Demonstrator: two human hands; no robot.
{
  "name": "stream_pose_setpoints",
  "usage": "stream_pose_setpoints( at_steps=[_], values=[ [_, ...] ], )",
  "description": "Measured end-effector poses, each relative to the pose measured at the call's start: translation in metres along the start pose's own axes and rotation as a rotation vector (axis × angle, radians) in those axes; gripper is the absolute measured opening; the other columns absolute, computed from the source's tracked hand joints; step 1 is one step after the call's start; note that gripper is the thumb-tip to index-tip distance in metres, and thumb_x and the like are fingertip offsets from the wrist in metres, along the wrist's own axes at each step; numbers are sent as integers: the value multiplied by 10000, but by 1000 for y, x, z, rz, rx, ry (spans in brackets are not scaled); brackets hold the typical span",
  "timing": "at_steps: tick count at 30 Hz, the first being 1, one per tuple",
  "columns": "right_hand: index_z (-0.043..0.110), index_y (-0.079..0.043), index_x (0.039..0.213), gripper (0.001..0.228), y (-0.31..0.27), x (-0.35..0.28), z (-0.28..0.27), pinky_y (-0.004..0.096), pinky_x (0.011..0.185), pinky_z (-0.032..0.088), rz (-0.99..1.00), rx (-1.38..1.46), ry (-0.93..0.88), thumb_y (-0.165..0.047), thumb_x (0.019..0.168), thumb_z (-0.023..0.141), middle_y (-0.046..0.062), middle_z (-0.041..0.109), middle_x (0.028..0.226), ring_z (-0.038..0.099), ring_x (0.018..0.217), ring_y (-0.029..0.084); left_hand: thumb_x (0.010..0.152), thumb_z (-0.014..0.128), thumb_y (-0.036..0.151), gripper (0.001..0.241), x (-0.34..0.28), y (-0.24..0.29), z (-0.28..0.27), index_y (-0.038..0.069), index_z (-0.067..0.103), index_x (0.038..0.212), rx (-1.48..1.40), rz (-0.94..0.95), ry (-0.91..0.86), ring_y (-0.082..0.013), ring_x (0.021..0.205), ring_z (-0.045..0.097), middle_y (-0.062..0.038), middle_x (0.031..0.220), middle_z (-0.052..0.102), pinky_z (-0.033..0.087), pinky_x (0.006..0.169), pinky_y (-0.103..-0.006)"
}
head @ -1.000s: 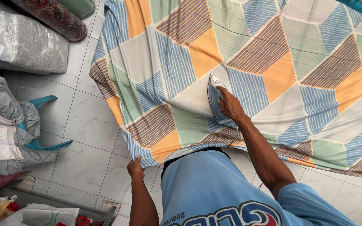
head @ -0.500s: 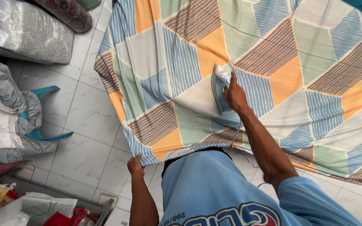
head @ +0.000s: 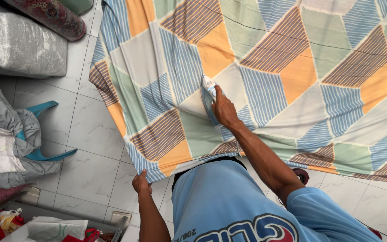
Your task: The person irons a large patterned bed sheet laid out on a table. They use a steam iron in their right hand and hold the sheet with their left hand, moving systematically across the surface to smooth out wrinkles.
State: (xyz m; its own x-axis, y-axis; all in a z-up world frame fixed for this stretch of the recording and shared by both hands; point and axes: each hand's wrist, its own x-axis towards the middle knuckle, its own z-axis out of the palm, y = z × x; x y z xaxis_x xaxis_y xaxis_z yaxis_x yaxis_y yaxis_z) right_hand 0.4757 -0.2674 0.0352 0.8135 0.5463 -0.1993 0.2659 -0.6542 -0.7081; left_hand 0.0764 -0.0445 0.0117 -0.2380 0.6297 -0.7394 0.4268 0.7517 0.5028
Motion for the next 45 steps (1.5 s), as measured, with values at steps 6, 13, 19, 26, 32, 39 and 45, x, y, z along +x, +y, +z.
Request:
stream_pose_setpoints(
  at_steps=[6, 13, 19, 26, 32, 39, 45],
  values=[
    [294, -26, 1526, 697, 38, -31, -23, 630, 726, 506, 118, -71, 64, -53, 900, 600, 359, 656, 1044, 660, 846, 539, 937, 743, 160, 295, 0, 11, 7, -23, 680, 1160, 83, -24, 26, -271, 902, 667, -153, 1139, 686, 574, 673, -389],
    [303, -42, 1498, 624, 98, -44, -100, 605, 700, 509, 224, -26, 148, -63, 938, 577, 369, 663, 984, 677, 827, 527, 952, 702, 126, 359, 2, 13, 15, -41, 619, 1259, -49, -57, -124, -314, 975, 706, -172, 1182, 687, 625, 776, -446],
    [316, -75, 1497, 652, 78, -39, -104, 591, 747, 494, 90, -47, -86, -69, 914, 605, 324, 685, 943, 672, 831, 507, 953, 690, 157, 433, 6, 14, 32, 15, 560, 1341, -170, -110, -388, -266, 1035, 703, -117, 1238, 676, 610, 882, -420],
    [335, -44, 1462, 659, 19, 19, -57, 569, 708, 520, -375, -131, -192, -25, 863, 610, 320, 650, 1124, 654, 860, 502, 988, 622, 185, 423, 10, 3, 27, 100, 527, 1392, -632, -81, -482, -238, 1219, 616, -38, 1329, 640, 487, 1051, -470],
    [330, -43, 1465, 619, -9, 91, -49, 577, 700, 497, -530, -102, -263, -23, 906, 595, 284, 658, 1050, 642, 862, 502, 1014, 547, 192, 426, 6, -18, 8, 97, 515, 1427, -870, -47, -406, -250, 1288, 588, -53, 1386, 626, 452, 1107, -487],
    [302, -21, 1485, 663, -10, 56, -49, 555, 729, 547, -627, -158, -378, -2, 884, 580, 299, 659, 1095, 671, 885, 486, 1034, 495, 223, 445, -10, -19, 2, 30, 521, 1434, -1002, 5, -502, -275, 1278, 582, -102, 1388, 612, 447, 1098, -487],
    [332, -51, 1460, 607, -51, 101, -13, 567, 744, 542, -638, -232, -337, 0, 915, 593, 275, 660, 1126, 665, 890, 488, 1016, 520, 223, 453, -16, -16, 3, 13, 524, 1417, -1050, -2, -486, -271, 1276, 590, -102, 1379, 626, 443, 1110, -466]
  ],
)
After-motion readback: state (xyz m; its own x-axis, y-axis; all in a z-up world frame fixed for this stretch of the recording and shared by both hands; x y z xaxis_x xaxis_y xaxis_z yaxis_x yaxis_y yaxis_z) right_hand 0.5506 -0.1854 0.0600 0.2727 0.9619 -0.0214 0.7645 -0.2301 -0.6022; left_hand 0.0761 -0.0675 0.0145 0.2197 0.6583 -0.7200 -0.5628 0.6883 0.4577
